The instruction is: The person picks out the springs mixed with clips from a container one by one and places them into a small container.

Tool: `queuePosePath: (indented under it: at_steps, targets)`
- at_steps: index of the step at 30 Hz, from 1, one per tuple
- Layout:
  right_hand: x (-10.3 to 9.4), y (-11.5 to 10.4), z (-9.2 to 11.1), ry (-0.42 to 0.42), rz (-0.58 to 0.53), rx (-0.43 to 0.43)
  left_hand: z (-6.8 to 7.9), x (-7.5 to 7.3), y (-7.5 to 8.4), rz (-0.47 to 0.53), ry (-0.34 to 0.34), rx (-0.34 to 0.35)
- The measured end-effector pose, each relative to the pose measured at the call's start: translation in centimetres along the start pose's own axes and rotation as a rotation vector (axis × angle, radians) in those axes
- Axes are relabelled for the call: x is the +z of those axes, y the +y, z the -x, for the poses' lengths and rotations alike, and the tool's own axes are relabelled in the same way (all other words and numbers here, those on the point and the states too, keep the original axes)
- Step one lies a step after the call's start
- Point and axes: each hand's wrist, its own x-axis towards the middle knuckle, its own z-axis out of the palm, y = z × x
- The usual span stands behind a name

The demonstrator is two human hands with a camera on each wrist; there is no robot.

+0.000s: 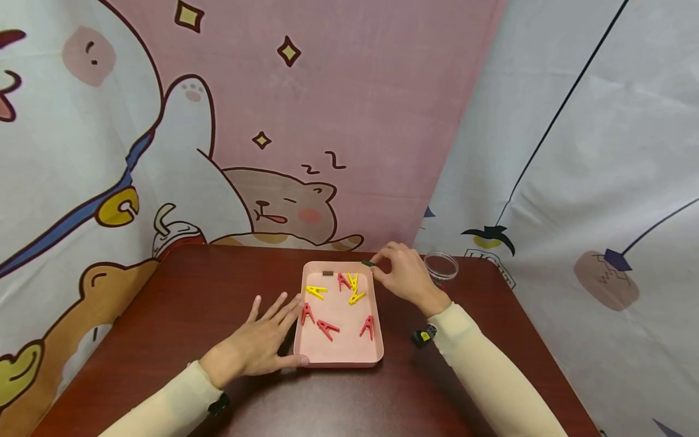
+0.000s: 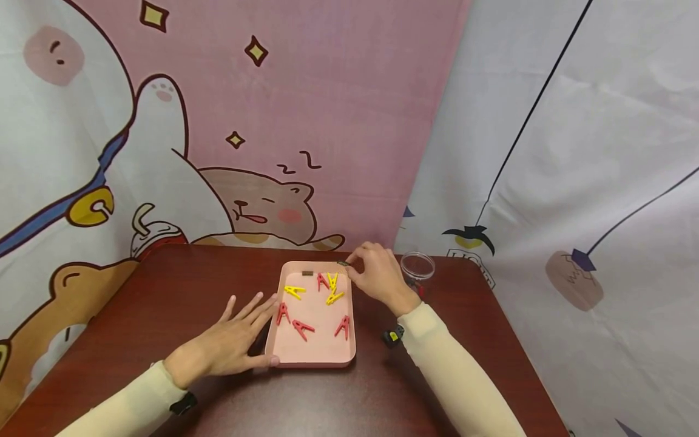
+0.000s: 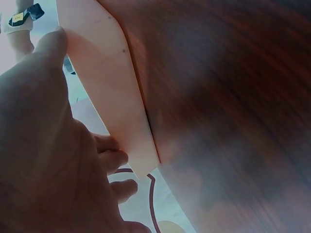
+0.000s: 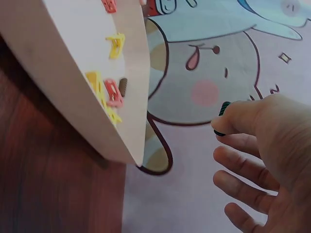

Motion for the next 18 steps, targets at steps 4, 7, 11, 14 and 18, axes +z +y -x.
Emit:
queuePosePath:
  at_steps: [4,7,11,14,18]
  targets:
    - [-1.2,1.0,0.6,0.041,-0.010,0.021,0.0,0.0,0.0,-0.003,0.002,0.003]
    - [-2.1,1.9,1.1,0.048,-0.023,0.059,0.0,0.0,0.0,-0.002,-0.001,0.002]
    - [-3.1,3.1,1.7,0.052,-0.040,0.106,0.0,-0.1,0.1,-0.004,-0.005,0.001]
    - [-3.8,4.0,2.3,0.054,-0.037,0.136,0.0,-0.1,0.1,-0.004,-0.008,-0.001]
    - [-4.5,5.3,3.0,0.065,-0.029,0.160,0.0,-0.1,0.1,-0.002,-0.013,-0.003]
